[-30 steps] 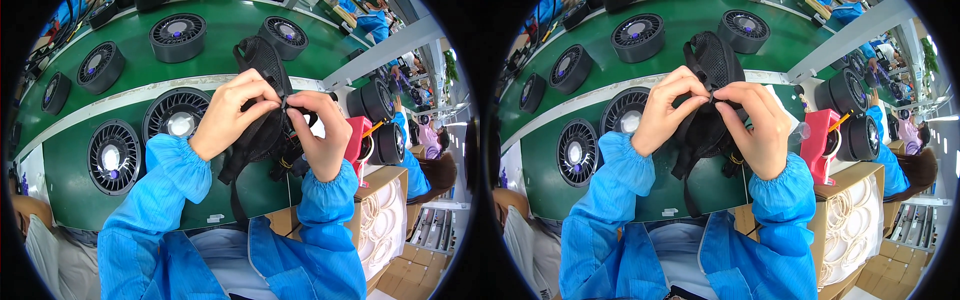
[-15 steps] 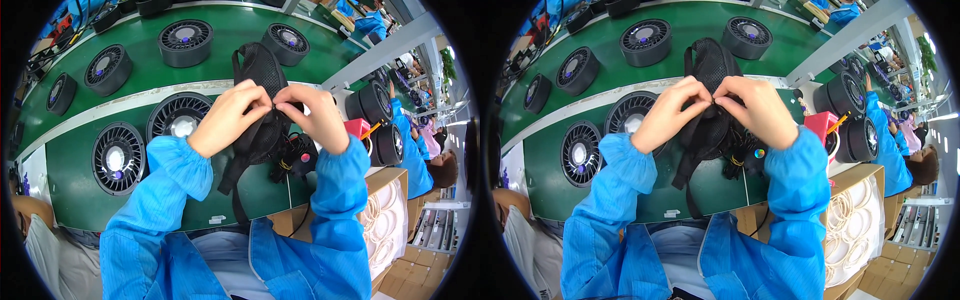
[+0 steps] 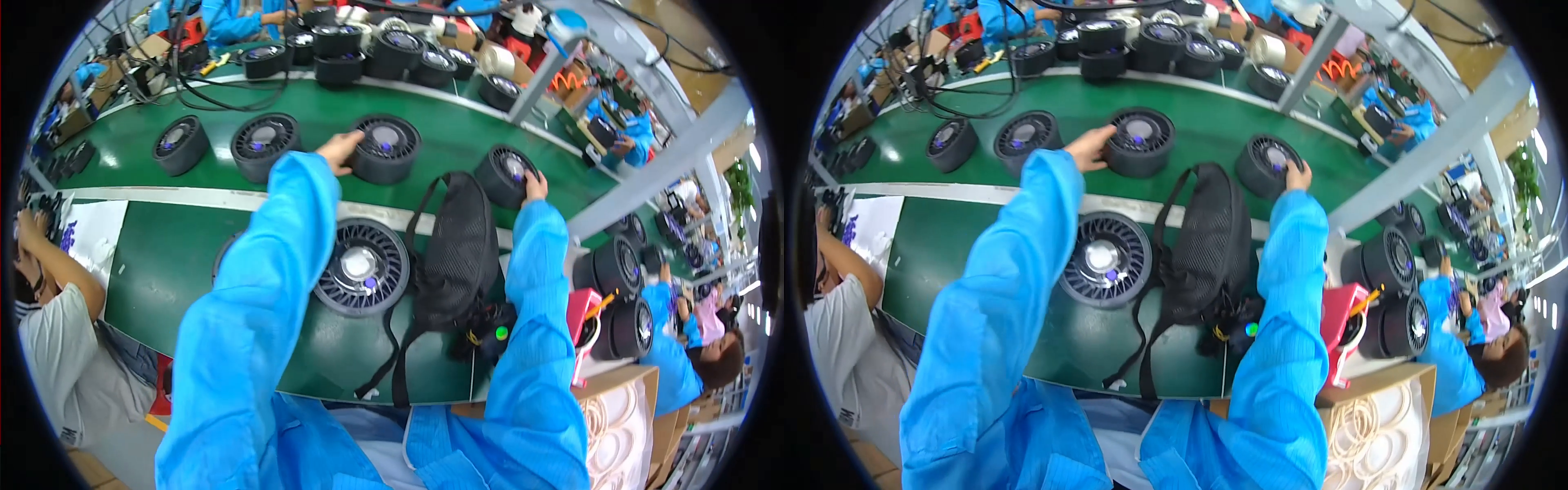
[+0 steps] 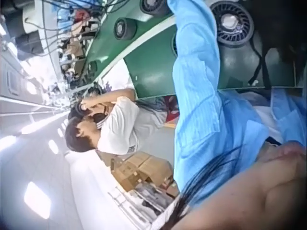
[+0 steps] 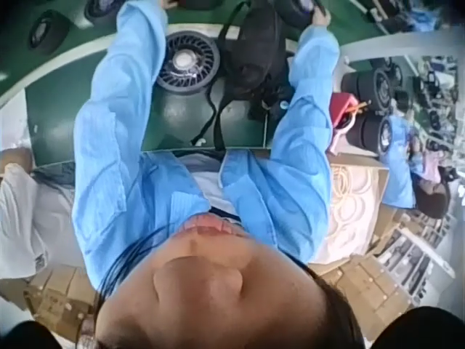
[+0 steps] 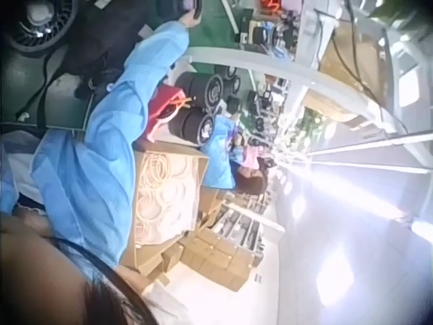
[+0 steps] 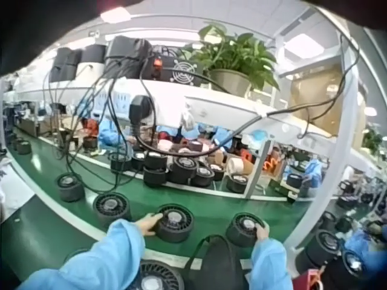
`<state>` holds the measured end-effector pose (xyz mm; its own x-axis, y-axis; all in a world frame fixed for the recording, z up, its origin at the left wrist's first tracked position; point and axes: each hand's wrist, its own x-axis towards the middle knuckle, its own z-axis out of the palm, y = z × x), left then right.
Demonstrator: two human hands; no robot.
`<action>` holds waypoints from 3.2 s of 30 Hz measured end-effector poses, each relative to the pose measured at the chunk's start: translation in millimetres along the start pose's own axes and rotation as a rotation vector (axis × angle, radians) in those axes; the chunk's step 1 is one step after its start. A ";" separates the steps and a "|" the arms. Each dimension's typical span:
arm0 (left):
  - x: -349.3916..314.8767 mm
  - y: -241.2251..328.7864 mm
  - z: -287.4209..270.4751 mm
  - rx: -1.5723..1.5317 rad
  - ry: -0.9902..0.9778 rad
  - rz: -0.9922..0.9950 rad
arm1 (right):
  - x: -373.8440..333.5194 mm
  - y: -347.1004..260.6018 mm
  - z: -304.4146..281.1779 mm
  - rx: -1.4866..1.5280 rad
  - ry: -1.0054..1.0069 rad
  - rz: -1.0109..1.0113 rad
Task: The person assembles circular electronic components and packs them into black mesh bags by hand.
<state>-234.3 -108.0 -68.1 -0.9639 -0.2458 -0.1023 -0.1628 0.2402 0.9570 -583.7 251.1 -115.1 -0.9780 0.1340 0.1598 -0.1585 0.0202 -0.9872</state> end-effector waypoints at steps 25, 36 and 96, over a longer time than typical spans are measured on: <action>-460.6 -16.7 -105.6 -0.596 1.112 0.020 | -348.9 -235.6 183.6 0.237 -1.273 -0.057; -481.9 -91.4 -78.8 0.346 1.415 0.062 | -512.8 -176.4 291.9 0.234 -1.193 0.108; -139.3 114.9 181.7 0.063 0.105 0.627 | -313.1 -210.4 -92.6 -0.517 -0.546 -1.166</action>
<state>-157.0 124.5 6.7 -0.8551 -0.1303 0.5018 0.4100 0.4224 0.8084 -231.6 296.6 42.4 -0.2645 -0.6117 0.7456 -0.9614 0.2281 -0.1539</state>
